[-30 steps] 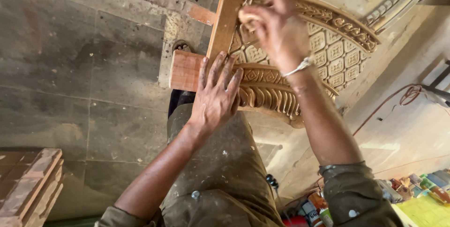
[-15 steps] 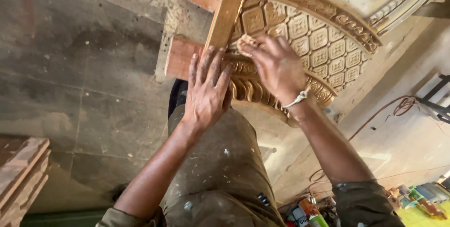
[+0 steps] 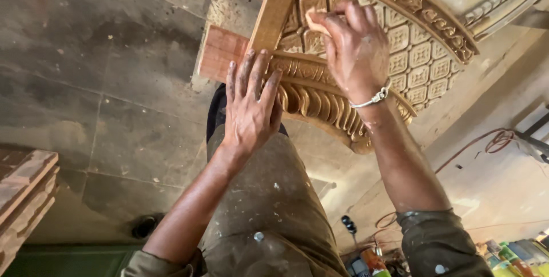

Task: The person applies a brown glaze to a large, ornate ceramic piece using a sponge. They repeatedly dip the sponge into a bucket and wipe the liquid over the intricate carved patterns and edges of the object.

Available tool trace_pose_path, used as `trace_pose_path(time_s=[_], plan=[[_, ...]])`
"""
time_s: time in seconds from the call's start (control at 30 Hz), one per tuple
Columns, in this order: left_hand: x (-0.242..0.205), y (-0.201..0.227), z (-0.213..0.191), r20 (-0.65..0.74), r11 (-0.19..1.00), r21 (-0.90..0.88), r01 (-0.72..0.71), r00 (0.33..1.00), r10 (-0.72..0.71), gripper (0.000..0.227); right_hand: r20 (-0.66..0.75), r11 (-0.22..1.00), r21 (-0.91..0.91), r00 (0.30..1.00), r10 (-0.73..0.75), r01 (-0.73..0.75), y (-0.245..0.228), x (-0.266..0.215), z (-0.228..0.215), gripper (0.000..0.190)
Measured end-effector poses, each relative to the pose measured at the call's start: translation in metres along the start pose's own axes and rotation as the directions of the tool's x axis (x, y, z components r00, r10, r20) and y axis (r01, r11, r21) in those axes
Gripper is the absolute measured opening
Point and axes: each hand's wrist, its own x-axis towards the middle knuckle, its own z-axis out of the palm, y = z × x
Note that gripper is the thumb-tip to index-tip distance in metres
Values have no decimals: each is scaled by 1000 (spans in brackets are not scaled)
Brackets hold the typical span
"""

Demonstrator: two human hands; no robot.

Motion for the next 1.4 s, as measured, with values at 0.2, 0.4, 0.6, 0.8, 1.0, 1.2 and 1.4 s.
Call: trace_pose_path(time_s=[0.2,0.4,0.6,0.8,1.0,1.2,1.4], plan=[[-2,4,3,-14,1000,-28,8,1000,-9,49,35,988,-44,989,-144,146,-19,-23,2,28],[-7,7,4,-24,999,-22,27,999,-27,49,-4,993,63,995,-95,95,-36,-23,13,14],[-8,5,0,-41,1000,-6,7,999,-7,46,-22,995,101,1000,-18,21,-7,-17,9,12],[-4,1,2,-41,1000,0,21,999,-21,45,-1,997,-51,999,-51,51,0,-28,8,25],[-3,3,-1,-24,1000,15,-17,1000,17,44,118,997,-65,992,44,-36,5,-55,-23,19],[2,10,7,-5,999,-21,-26,1000,26,48,104,999,37,995,5,-9,2,-39,-2,12],[1,15,16,3,997,-33,-69,998,69,51,175,996,-30,981,83,-79,40,-45,-19,6]])
